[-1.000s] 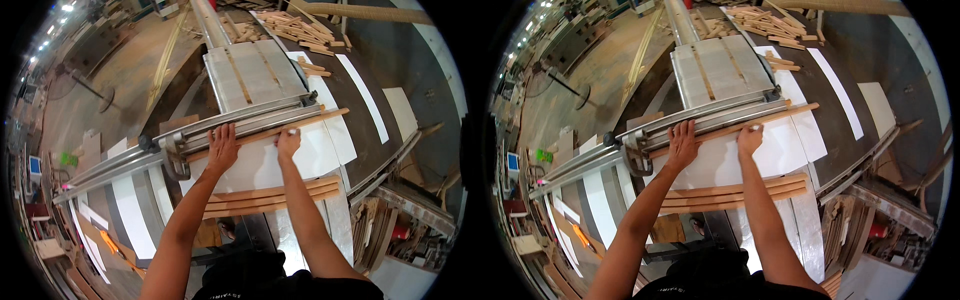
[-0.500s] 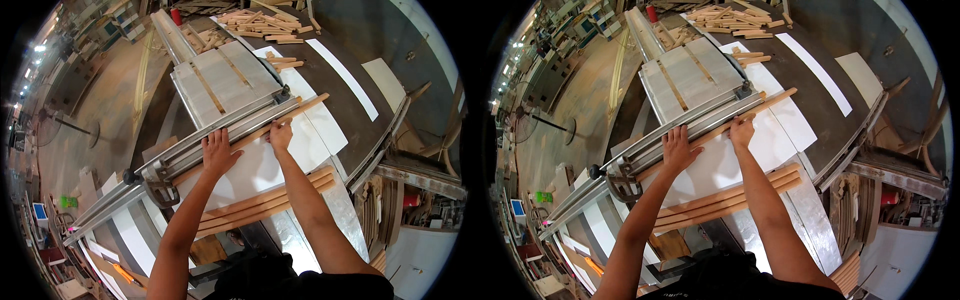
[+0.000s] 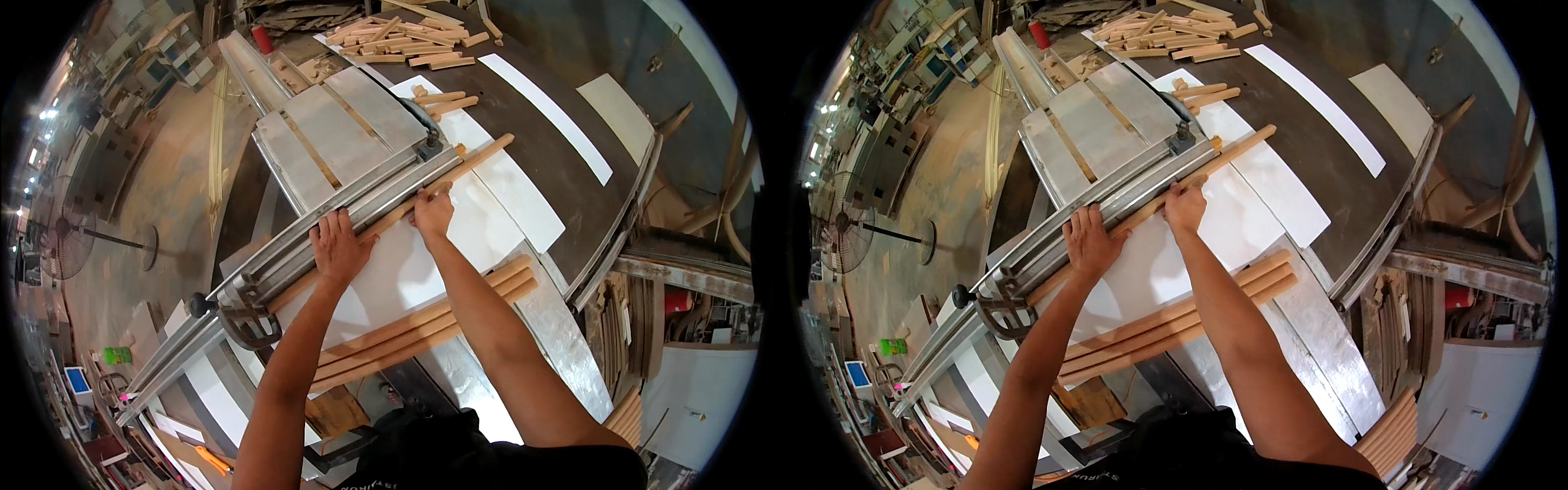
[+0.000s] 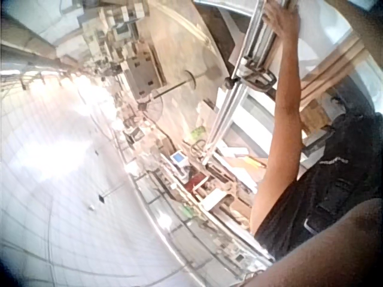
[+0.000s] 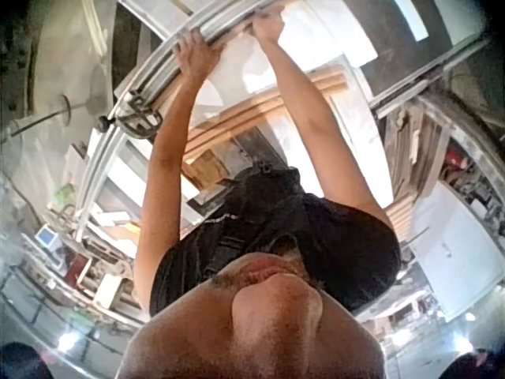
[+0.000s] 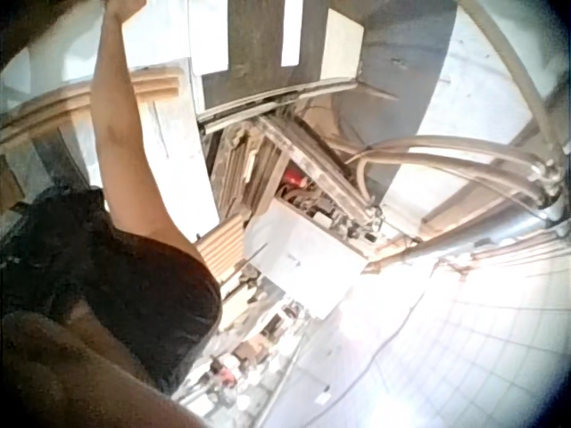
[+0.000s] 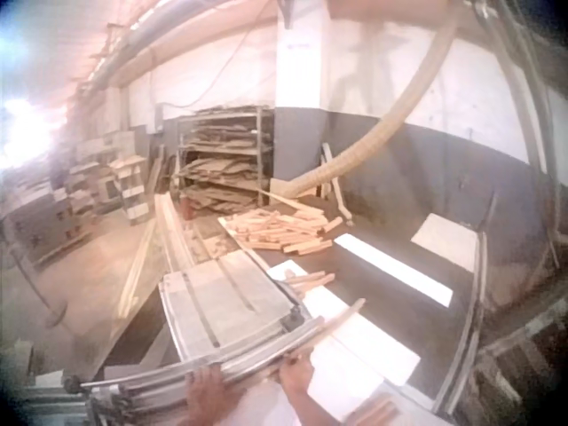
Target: The person uses a table saw to cut long, thin wooden dowels into shorter segments. They feed the dowels through the saw one by one, guiding them with both hands, and then stack the cut pieces on the machine's surface.
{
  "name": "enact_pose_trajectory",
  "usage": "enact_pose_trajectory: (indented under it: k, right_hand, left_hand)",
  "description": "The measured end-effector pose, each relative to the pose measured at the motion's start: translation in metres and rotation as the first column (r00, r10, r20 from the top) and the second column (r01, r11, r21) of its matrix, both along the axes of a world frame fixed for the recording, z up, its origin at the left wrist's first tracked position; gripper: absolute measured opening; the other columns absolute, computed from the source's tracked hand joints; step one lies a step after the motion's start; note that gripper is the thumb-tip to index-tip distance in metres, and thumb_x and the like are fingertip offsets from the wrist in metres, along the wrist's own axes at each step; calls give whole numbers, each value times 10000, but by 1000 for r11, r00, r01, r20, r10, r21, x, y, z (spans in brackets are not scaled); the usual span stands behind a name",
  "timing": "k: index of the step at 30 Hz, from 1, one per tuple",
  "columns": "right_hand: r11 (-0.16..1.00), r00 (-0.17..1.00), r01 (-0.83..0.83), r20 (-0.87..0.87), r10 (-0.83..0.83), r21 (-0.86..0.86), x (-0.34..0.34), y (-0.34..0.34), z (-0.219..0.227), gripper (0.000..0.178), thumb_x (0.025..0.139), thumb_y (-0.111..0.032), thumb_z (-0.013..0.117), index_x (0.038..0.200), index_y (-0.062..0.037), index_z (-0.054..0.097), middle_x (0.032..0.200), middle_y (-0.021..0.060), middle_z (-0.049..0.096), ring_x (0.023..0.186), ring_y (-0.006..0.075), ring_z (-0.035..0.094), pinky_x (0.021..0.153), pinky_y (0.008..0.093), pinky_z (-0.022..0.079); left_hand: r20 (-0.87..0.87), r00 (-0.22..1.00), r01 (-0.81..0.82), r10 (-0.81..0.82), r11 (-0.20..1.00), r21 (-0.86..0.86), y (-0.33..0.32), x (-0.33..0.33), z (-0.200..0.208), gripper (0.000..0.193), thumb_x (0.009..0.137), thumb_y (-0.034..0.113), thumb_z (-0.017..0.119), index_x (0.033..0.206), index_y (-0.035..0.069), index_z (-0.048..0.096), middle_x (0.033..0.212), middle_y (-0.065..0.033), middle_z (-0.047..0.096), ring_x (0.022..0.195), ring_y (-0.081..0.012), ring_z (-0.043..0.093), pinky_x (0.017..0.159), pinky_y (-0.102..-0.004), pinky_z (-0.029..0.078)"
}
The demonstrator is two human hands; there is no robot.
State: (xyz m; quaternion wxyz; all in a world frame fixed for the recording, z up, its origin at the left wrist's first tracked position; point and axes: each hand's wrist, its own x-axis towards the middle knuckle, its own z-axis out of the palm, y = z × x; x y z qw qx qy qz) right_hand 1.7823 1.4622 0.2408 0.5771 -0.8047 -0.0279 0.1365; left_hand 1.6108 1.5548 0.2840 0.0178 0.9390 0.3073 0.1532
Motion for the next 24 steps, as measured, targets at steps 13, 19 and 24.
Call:
enact_pose_trajectory:
  k: [13,19,24]
  right_hand:
    - [998,999,23,31,-25,53,-5,-3,-1,690,965,-169,609,1472,153,270,580,143,664,458,253,654,445,371,538]
    - [999,998,38,46,-40,34,-3,-1,-9,439,963,-181,608,1234,139,477,581,153,667,500,280,679,509,390,562]
    - [999,999,23,27,-24,40,-2,-1,-12,324,963,-188,604,1075,113,562,581,167,666,531,292,694,554,400,571]
  left_hand:
    - [47,999,-10,9,1000,16,-6,-4,-9,768,700,518,853,1211,32,549,1093,-104,542,1072,-296,516,932,-444,383]
    - [60,998,-4,2,1000,30,-5,-6,-15,782,702,518,852,1230,29,546,1103,-108,536,1087,-297,514,952,-451,380]
    - [49,999,-11,10,1000,14,-6,-7,-14,776,709,511,850,1235,30,542,1123,-114,537,1113,-300,513,975,-453,375]
